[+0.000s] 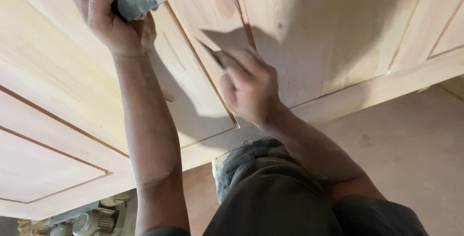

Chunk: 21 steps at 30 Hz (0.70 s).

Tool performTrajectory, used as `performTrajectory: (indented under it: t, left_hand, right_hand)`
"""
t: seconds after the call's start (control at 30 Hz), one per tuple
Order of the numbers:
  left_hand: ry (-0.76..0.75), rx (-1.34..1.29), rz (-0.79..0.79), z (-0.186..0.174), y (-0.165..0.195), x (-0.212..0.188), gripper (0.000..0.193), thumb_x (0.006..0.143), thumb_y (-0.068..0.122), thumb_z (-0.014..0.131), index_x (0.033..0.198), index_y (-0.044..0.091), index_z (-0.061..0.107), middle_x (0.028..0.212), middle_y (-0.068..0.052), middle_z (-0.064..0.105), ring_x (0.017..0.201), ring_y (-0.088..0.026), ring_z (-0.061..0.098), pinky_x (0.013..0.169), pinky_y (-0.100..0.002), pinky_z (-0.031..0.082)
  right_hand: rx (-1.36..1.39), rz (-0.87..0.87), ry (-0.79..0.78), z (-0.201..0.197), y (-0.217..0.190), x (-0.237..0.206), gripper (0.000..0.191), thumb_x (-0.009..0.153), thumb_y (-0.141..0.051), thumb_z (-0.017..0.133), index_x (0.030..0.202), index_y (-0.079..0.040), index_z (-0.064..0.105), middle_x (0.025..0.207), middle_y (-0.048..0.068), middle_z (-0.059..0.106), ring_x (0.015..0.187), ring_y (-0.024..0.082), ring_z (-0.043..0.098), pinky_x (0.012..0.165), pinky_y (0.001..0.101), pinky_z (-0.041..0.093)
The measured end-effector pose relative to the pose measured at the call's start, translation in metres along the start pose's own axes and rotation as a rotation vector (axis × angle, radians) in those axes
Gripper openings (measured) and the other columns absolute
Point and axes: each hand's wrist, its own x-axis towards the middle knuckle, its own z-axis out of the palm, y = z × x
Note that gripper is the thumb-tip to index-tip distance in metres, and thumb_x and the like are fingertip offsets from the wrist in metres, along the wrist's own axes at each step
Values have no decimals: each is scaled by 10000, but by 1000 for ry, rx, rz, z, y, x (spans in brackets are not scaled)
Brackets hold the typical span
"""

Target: The person mixes wood filler in a can with a wooden stick, then uses two putty knives to scoop and spread the filler into the grooves of a wooden cabinet door. The person works on several panels of the door, smoothing the filler into the recessed areas.

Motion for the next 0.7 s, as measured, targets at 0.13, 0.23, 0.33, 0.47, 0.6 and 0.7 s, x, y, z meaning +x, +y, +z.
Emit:
performTrajectory:
  t: [0.13,0.23,0.33,0.47,0.6,0.7]
  left_hand:
    - [11,6,-11,4,3,0,219,945,28,554,1164,34,543,928,-46,576,756,-145,546,670,-303,461]
    - [11,-1,-14,0,3,0,209,941,21,556,1149,41,537,935,-38,570,745,-140,541,663,-303,460]
    - [19,-2,-18,-6,2,-1,225,954,11,556,1177,33,538,927,-51,581,777,-145,549,701,-306,466]
    - [10,-36,-8,-10,-1,-1,198,962,6,565,1155,32,533,887,-38,567,754,-132,529,702,-288,451]
    - [61,-49,-6,-9,-2,-2,213,952,5,567,1161,28,531,928,-45,569,806,-137,537,772,-295,465]
    - [28,-36,-12,-7,0,-2,202,940,12,568,1139,34,538,954,-36,572,802,-129,537,772,-287,465]
  right_hand:
    - [19,244,107,-26,17,-6,172,991,-3,613,1117,44,720,914,114,702,721,185,655,606,297,534]
    - [54,225,102,-35,28,-5,110,1029,15,612,1113,50,674,1063,151,721,927,206,730,767,336,595]
    - [35,223,102,-33,31,-2,77,1007,40,621,1065,47,670,1044,151,723,934,214,734,773,338,603]
    - [63,239,92,-32,32,1,53,998,54,619,1014,44,668,994,136,719,861,207,724,717,332,583]
    - [11,257,92,-34,35,2,63,977,59,632,1018,57,680,942,131,704,794,207,703,658,348,549]
    - [9,241,40,-34,37,4,48,975,63,623,995,52,666,963,136,704,814,203,715,651,325,563]
